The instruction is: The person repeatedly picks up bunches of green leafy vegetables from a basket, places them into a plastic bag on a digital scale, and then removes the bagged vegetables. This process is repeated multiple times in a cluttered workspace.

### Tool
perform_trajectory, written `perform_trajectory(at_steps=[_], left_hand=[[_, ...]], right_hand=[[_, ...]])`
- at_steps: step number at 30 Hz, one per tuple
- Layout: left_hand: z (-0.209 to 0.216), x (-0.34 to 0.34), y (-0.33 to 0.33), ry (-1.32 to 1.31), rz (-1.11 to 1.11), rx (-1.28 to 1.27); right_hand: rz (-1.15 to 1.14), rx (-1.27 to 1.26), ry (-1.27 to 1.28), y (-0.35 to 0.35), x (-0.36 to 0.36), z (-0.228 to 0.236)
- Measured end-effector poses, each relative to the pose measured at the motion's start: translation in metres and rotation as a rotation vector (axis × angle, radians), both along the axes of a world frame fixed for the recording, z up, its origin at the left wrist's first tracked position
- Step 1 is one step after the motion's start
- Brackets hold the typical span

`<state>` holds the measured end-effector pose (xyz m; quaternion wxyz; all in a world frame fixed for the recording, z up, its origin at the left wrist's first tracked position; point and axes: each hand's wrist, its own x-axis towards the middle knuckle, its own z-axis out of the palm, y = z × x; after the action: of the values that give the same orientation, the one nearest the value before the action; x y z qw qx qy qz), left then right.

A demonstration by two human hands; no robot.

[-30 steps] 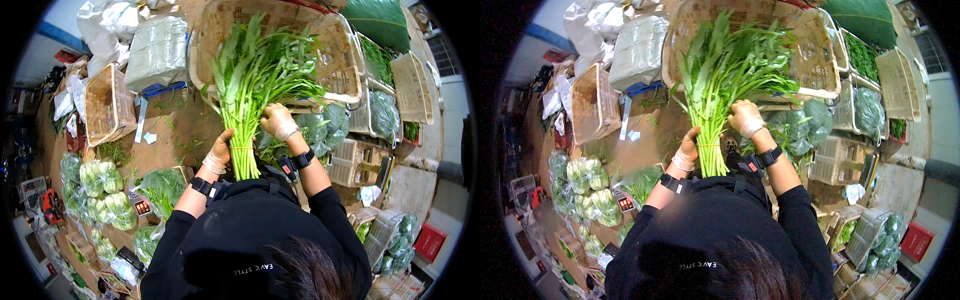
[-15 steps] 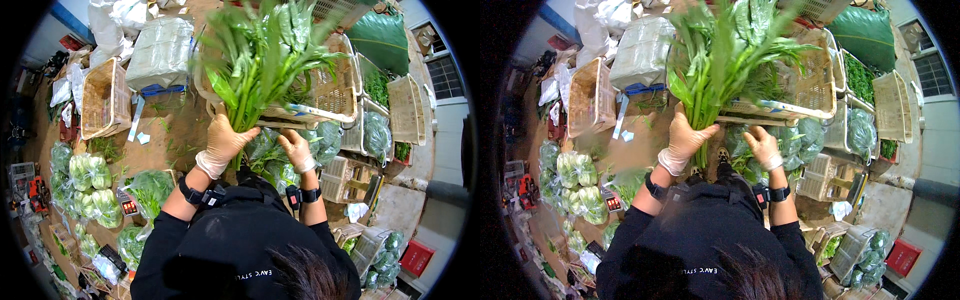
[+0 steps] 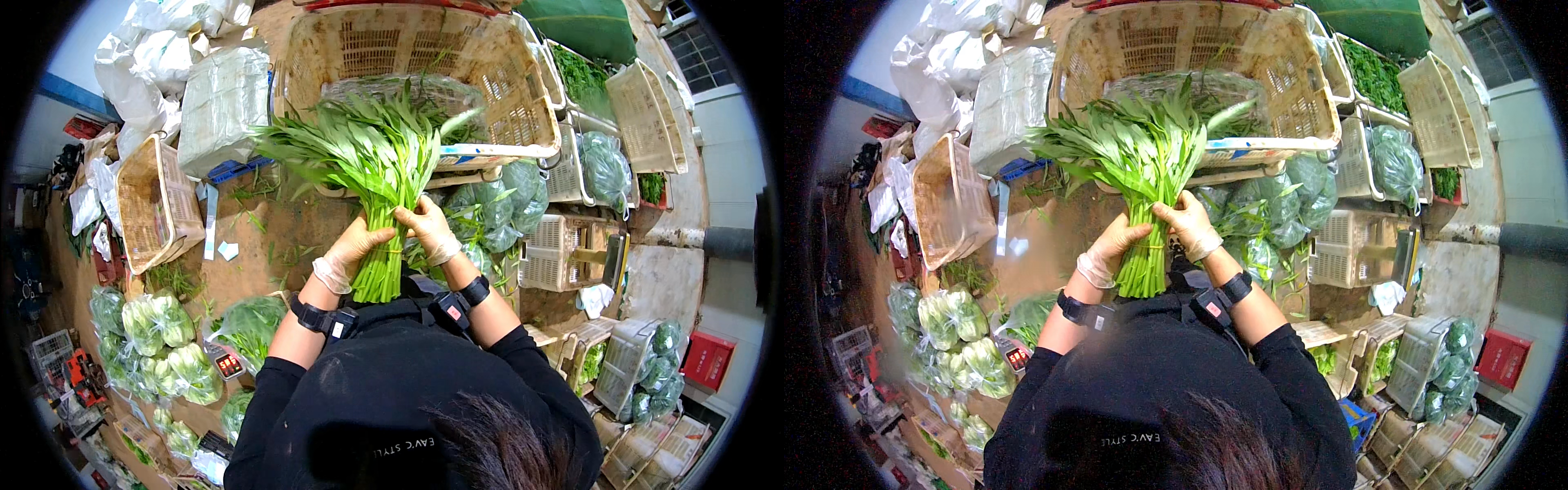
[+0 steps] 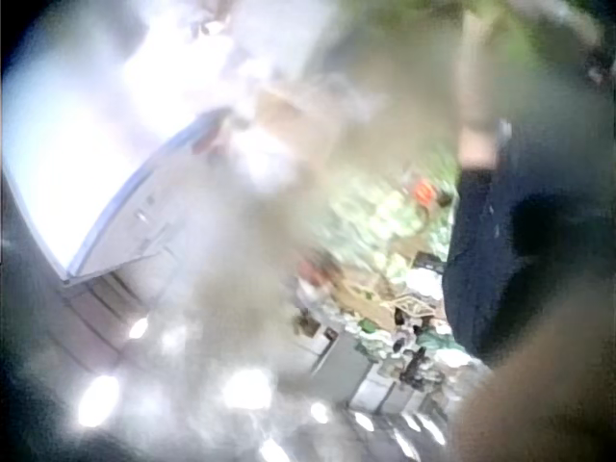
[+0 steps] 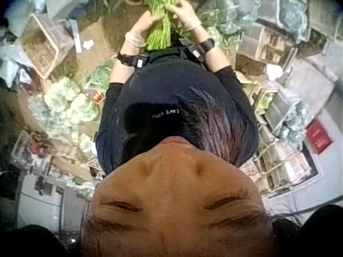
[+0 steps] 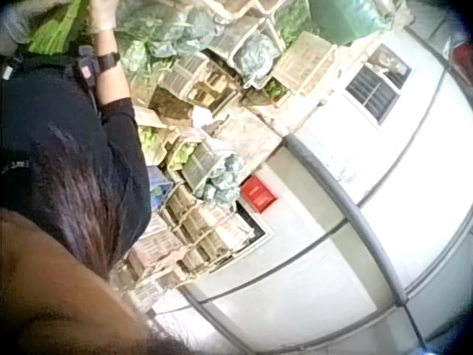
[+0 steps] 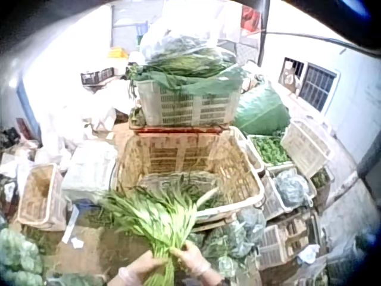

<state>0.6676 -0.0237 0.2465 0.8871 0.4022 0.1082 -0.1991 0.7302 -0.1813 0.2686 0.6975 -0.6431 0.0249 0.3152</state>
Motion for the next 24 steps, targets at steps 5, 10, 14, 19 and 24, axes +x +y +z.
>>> perform_trajectory(at_steps=[5, 10, 14, 19, 24], left_hand=[[0.018, 0.001, -0.006, 0.031, 0.124, 0.066], [0.02, -0.002, 0.009, 0.038, 0.092, 0.057], [0.014, -0.005, 0.011, 0.001, 0.08, 0.328], [0.003, -0.004, 0.0, 0.002, 0.088, 0.395], [-0.002, -0.009, -0.001, 0.094, 0.247, 0.082]], right_hand=[[-0.217, 0.436, 0.063, 0.007, -0.001, -0.014], [-0.039, 0.101, 0.016, -0.003, 0.002, -0.005], [-0.178, -0.645, -0.886, -0.011, 0.002, 0.018], [0.204, -0.689, -1.066, 0.031, 0.006, 0.038], [0.17, -0.354, -1.135, 0.017, -0.003, 0.028]])
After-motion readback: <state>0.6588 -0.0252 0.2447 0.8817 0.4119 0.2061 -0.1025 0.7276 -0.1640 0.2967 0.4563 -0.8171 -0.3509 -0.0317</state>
